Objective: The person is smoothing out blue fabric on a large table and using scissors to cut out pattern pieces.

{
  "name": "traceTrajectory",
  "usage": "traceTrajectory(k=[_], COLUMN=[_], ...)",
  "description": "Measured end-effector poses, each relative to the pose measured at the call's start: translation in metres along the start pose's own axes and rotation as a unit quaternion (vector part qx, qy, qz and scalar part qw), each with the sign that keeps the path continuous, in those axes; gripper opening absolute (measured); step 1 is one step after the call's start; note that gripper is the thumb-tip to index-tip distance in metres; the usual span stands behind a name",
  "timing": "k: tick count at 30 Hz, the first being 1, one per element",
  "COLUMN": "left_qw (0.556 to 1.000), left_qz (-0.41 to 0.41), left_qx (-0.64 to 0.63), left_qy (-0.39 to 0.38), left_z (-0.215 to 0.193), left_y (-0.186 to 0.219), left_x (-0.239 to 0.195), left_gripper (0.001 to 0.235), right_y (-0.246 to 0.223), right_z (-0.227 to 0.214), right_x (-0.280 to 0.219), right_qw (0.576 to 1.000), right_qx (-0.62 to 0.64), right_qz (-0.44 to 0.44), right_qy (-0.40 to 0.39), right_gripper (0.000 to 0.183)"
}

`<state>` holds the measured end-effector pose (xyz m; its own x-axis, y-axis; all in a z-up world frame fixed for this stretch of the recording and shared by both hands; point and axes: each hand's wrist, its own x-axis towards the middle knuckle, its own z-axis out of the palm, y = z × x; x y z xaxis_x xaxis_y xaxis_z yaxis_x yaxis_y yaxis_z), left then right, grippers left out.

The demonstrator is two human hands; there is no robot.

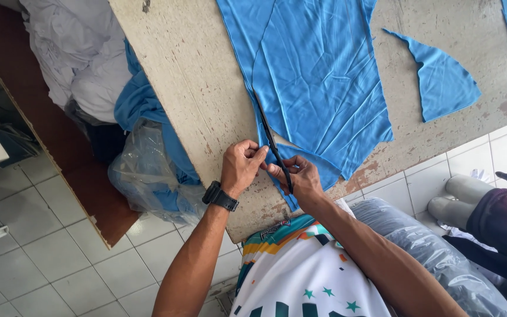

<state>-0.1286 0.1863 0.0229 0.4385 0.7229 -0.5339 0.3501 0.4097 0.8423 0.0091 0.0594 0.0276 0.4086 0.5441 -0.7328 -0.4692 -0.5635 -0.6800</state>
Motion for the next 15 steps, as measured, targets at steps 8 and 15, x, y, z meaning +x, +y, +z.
traceTrajectory(k=[8,15], left_qw=[1.000,1.000], left_qz=[-0.020,-0.017], left_qx=[-0.003,0.001], left_qy=[-0.010,-0.005], left_z=[-0.006,-0.006], left_y=[0.004,-0.005], left_x=[-0.003,-0.003], left_gripper=[0.023,0.028], right_y=[-0.040,-0.040], right_z=[0.032,0.040], right_x=[-0.006,-0.009], right_qw=[1.000,1.000], right_qx=[0.003,0.015], right_qz=[0.002,0.010], right_qy=[0.014,0.024], right_gripper=[0.065,0.061])
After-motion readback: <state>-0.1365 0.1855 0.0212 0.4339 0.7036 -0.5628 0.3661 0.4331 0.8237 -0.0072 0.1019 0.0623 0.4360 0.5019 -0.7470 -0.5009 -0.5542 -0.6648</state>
